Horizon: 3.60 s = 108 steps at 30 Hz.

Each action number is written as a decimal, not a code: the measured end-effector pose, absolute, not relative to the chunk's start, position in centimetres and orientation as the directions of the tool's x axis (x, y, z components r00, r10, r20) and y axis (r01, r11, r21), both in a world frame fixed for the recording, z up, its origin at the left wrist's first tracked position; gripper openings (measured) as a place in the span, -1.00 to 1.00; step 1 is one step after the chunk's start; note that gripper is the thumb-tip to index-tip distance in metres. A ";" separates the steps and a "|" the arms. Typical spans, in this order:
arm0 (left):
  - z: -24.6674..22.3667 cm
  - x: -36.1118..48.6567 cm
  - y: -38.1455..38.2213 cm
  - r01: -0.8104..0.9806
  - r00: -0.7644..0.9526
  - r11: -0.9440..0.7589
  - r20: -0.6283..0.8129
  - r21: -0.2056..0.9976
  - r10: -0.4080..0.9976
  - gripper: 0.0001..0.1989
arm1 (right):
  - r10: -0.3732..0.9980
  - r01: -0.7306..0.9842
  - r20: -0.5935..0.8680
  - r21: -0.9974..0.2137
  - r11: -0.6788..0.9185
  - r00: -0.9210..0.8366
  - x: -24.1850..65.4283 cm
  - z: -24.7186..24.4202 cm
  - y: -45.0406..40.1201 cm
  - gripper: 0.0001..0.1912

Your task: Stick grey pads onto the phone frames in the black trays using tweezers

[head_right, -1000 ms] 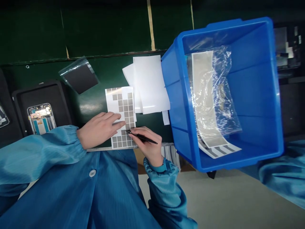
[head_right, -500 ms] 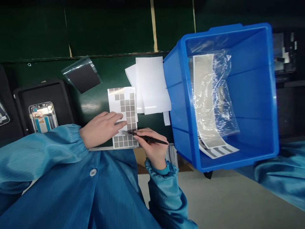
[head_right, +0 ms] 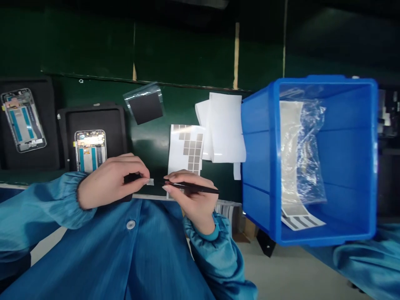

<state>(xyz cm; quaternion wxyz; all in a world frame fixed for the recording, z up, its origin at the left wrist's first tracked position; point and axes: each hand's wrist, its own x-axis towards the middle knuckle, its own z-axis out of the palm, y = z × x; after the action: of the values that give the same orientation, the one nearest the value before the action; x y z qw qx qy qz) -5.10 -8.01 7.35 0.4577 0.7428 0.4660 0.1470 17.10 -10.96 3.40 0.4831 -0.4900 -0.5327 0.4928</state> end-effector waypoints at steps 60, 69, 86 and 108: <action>4.6 -18.4 -15.2 0.852 0.274 -0.320 0.167 0.415 0.947 -0.87 | 0.986 0.394 -0.161 -0.909 -0.133 -0.038 -0.2 2.9 -8.2 -0.89; 4.8 -18.5 -14.7 0.863 0.276 -0.317 0.159 0.394 0.948 -0.87 | 0.987 0.400 -0.154 -0.908 -0.125 -0.041 -0.3 2.9 -8.3 -0.90; 4.1 -17.7 -13.6 0.927 0.352 -0.359 0.080 0.108 0.933 -0.62 | 0.988 0.403 -0.155 -0.905 -0.132 -0.024 0.3 3.0 -8.4 -0.86; 2.5 -17.2 -14.9 0.938 -0.253 0.256 -0.045 0.232 0.967 -0.62 | 0.967 0.111 -0.139 -0.980 -0.165 0.213 5.6 0.6 -11.1 -0.81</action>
<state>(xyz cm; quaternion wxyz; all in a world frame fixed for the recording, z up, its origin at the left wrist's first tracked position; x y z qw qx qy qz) -17.20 -14.90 2.49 0.0891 0.6048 0.7874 0.0790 5.64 -11.05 0.57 0.4759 -0.6165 -0.4371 0.4498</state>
